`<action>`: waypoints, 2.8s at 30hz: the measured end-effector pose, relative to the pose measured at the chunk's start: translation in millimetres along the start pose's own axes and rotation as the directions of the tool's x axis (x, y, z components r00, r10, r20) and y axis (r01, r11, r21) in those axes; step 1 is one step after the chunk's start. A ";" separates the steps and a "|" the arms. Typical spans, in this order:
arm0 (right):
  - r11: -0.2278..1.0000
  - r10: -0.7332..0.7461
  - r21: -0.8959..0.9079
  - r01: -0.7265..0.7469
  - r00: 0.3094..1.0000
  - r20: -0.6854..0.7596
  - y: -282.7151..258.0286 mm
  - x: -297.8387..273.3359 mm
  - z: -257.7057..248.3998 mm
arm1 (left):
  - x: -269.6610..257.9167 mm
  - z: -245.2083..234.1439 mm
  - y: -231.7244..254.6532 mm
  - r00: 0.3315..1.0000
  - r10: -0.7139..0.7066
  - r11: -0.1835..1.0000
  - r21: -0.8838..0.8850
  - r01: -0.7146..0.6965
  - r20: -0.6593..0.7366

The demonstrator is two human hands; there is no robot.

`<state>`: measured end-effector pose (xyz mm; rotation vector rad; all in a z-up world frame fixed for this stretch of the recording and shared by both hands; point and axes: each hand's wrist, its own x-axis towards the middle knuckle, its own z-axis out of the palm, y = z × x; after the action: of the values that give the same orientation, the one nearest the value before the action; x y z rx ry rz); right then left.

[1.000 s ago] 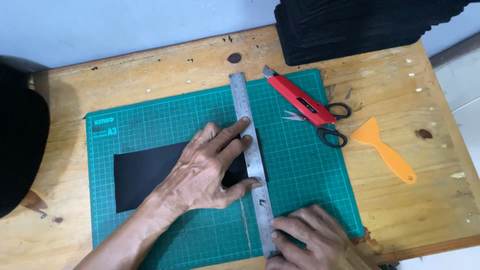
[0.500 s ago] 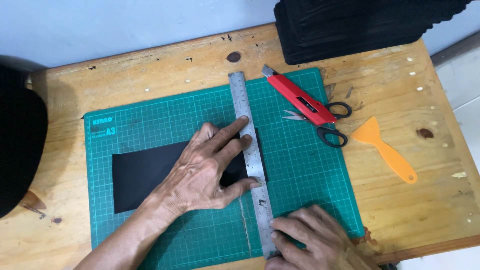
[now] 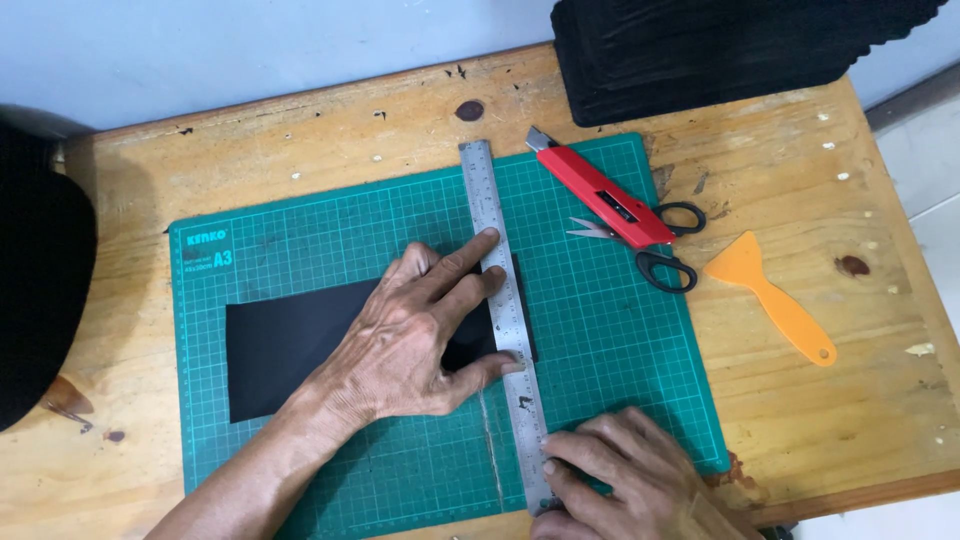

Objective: The person uses scissors to trim the edges of a folded piece of black fabric on a green cutting mat. After unfolding the fabric, they align a metal ruler along its edge and use a red utility knife to make a straight cut.

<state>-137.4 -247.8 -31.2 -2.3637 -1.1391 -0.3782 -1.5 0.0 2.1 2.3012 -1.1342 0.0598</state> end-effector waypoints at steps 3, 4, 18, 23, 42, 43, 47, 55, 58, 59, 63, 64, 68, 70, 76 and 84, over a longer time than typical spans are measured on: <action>1.000 -0.007 -0.022 0.006 0.999 -0.038 0.4 -1.6 4.2 | -0.8 1.4 -1.5 1.000 0.012 1.000 0.008 -0.012 -0.004; 1.000 -0.007 -0.022 0.006 0.999 -0.038 0.1 -1.5 3.3 | -0.8 1.3 -1.6 1.000 0.012 1.000 0.007 -0.012 -0.004; 1.000 -0.001 -0.023 -0.001 0.997 -0.071 -1.2 4.7 0.4 | -0.5 0.9 -0.8 1.000 -0.002 1.000 0.002 0.002 0.003; 0.999 0.000 -0.033 -0.002 0.998 -0.057 -1.4 3.0 1.0 | -0.8 1.3 -1.2 1.000 -0.007 1.000 -0.002 0.007 0.010; 1.000 -0.012 -0.022 0.011 0.999 -0.049 -0.1 2.4 1.1 | -1.5 2.0 -1.6 1.000 -0.009 1.000 -0.011 0.009 0.016; 1.000 -0.012 -0.022 0.011 0.999 -0.048 -0.4 2.7 0.7 | -1.2 2.0 -2.2 1.000 -0.009 1.000 -0.012 0.009 0.016; 0.999 -0.005 -0.032 0.003 0.999 -0.054 -1.7 5.1 -0.9 | -1.7 1.7 -2.5 1.000 -0.008 1.000 -0.008 0.008 0.017; 1.000 0.019 -0.004 -0.020 1.000 -0.017 -3.1 5.3 -3.3 | -0.8 1.3 -1.5 1.000 -0.005 1.000 -0.008 0.005 0.010; 1.000 0.025 -0.003 -0.025 0.999 -0.027 -4.0 3.9 -2.2 | -1.7 2.0 -1.9 1.000 0.006 1.000 -0.002 -0.006 0.000; 0.999 0.042 0.017 -0.041 0.999 -0.034 -5.2 4.9 -3.6 | -2.0 2.2 -1.9 1.000 0.006 1.000 -0.001 -0.006 0.001; 0.997 0.081 0.026 -0.079 0.996 -0.049 -7.6 8.4 -4.8 | -1.5 2.3 -3.0 1.000 0.017 1.000 0.003 -0.017 -0.005; 0.996 0.083 0.027 -0.082 0.995 -0.048 -7.8 10.2 -5.1 | -1.7 2.5 -3.3 1.000 0.016 1.000 0.001 -0.016 -0.003; 0.997 0.074 0.020 -0.073 0.994 -0.084 -8.6 15.5 -8.6 | -2.7 3.7 -3.7 1.000 0.022 1.000 0.000 -0.022 -0.017; 0.996 0.078 0.041 -0.075 0.994 -0.073 -8.6 17.5 -10.9 | -2.8 3.8 -3.9 1.000 0.022 1.000 -0.001 -0.022 -0.016; 0.992 0.121 0.062 -0.112 0.980 -0.157 -11.9 22.6 -8.9 | -3.6 4.0 -5.1 1.000 0.029 1.000 0.010 -0.029 -0.004; 0.998 0.056 0.044 -0.054 0.998 -0.030 -9.3 19.5 -15.2 | -3.6 4.3 -5.0 0.999 0.031 0.999 0.014 -0.030 -0.015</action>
<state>-133.4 -238.2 -6.9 -2.3378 -1.0551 -0.3664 -1.0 2.8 -4.9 2.2923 -1.1650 0.0967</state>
